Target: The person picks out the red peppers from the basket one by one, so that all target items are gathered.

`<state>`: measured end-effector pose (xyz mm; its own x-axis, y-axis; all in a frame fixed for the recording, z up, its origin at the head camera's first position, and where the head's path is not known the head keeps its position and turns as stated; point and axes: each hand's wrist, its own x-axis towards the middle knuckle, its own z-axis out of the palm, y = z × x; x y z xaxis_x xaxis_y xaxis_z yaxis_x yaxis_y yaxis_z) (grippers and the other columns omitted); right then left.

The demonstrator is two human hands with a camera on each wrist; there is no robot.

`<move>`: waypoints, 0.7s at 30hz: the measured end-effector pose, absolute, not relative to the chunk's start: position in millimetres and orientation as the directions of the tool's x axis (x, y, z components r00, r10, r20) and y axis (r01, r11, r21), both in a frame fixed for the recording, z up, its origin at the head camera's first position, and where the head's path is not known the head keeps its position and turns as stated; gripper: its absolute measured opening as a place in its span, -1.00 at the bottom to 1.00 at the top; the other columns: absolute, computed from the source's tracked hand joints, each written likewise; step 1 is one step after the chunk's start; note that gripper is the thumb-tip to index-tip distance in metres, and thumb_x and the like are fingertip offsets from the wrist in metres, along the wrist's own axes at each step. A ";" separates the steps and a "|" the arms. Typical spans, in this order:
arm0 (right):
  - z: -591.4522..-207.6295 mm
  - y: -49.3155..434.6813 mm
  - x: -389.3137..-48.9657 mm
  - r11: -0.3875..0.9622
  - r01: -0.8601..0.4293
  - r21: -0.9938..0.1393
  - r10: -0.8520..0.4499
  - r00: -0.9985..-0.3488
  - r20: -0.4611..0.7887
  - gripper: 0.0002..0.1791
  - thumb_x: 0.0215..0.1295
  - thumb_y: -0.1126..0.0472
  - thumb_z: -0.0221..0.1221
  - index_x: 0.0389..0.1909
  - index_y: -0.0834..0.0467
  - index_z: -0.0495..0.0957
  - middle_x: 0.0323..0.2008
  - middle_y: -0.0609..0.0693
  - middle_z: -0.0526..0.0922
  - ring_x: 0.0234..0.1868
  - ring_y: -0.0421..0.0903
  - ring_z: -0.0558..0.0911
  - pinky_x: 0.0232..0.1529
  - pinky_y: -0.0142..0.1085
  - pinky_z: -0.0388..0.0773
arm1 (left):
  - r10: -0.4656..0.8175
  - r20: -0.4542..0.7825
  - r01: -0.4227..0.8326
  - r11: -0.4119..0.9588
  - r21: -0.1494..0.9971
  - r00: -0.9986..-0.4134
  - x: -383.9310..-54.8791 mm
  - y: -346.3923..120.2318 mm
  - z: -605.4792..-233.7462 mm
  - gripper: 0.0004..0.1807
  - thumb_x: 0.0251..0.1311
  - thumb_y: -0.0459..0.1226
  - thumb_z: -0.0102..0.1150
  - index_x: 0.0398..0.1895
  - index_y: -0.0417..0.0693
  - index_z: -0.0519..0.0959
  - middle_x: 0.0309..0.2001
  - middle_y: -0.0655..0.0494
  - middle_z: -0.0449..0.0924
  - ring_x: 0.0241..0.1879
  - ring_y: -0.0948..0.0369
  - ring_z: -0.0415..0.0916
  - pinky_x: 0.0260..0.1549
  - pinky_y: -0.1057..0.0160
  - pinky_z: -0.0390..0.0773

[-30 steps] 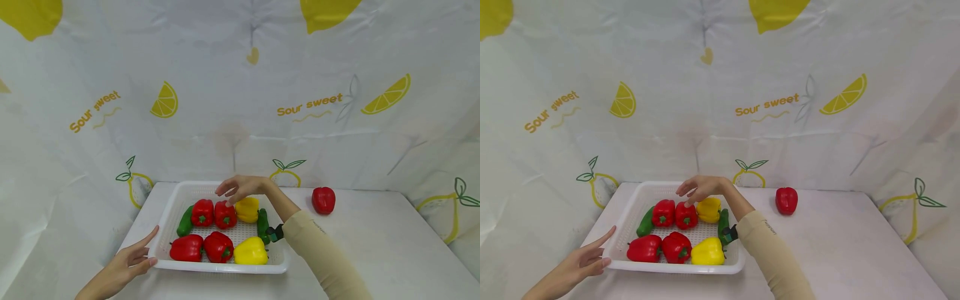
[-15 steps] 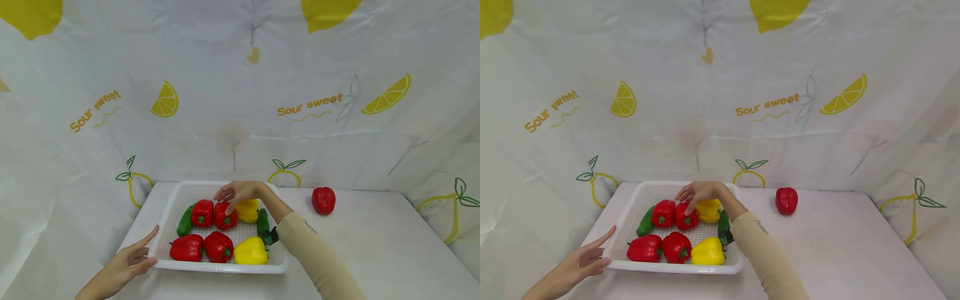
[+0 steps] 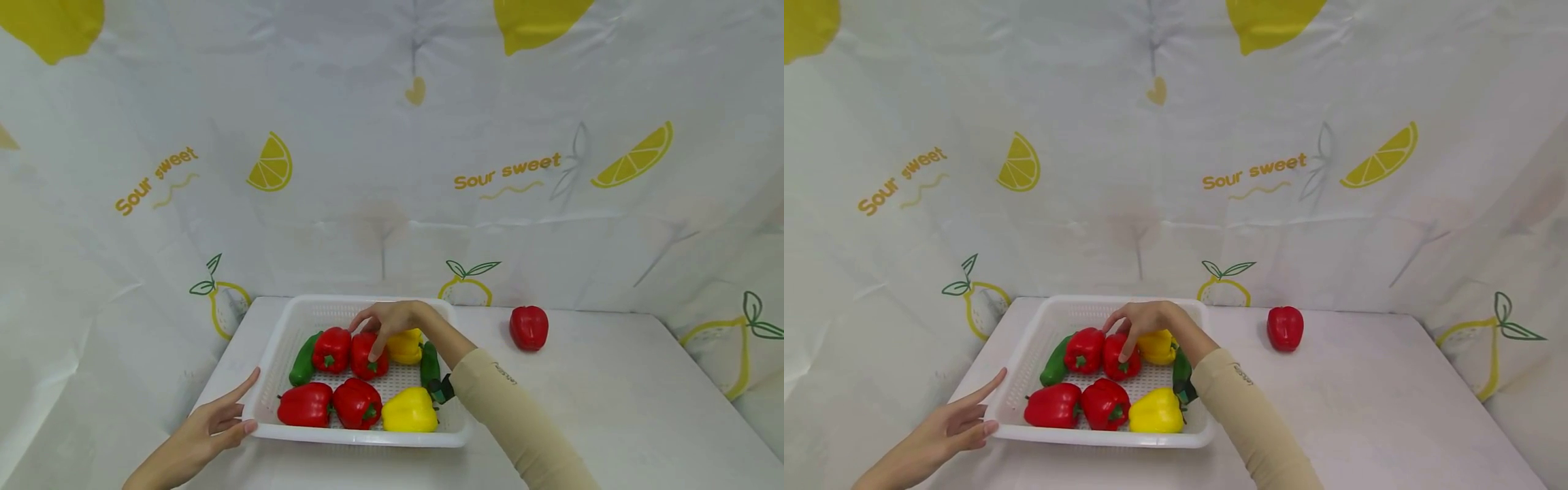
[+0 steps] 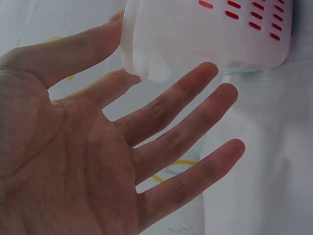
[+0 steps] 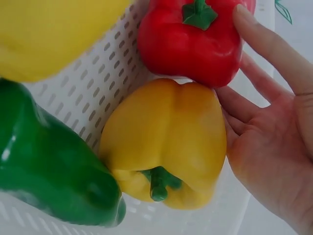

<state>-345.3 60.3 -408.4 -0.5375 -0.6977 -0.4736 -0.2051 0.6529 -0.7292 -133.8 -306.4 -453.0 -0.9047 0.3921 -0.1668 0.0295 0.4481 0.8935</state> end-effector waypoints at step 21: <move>-385.4 74.5 -340.7 0.605 -0.350 -0.715 -0.739 -0.581 -0.341 -0.21 0.21 0.04 0.55 0.46 0.08 0.53 0.38 0.10 0.58 0.26 0.03 0.62 0.26 -0.09 0.74 | 0.383 -0.191 -0.001 0.443 0.897 -0.904 -133.3 -305.3 -452.2 -0.10 0.65 -0.20 0.12 0.81 0.03 -0.19 0.32 -0.33 0.61 0.10 0.48 0.70 0.09 0.09 0.82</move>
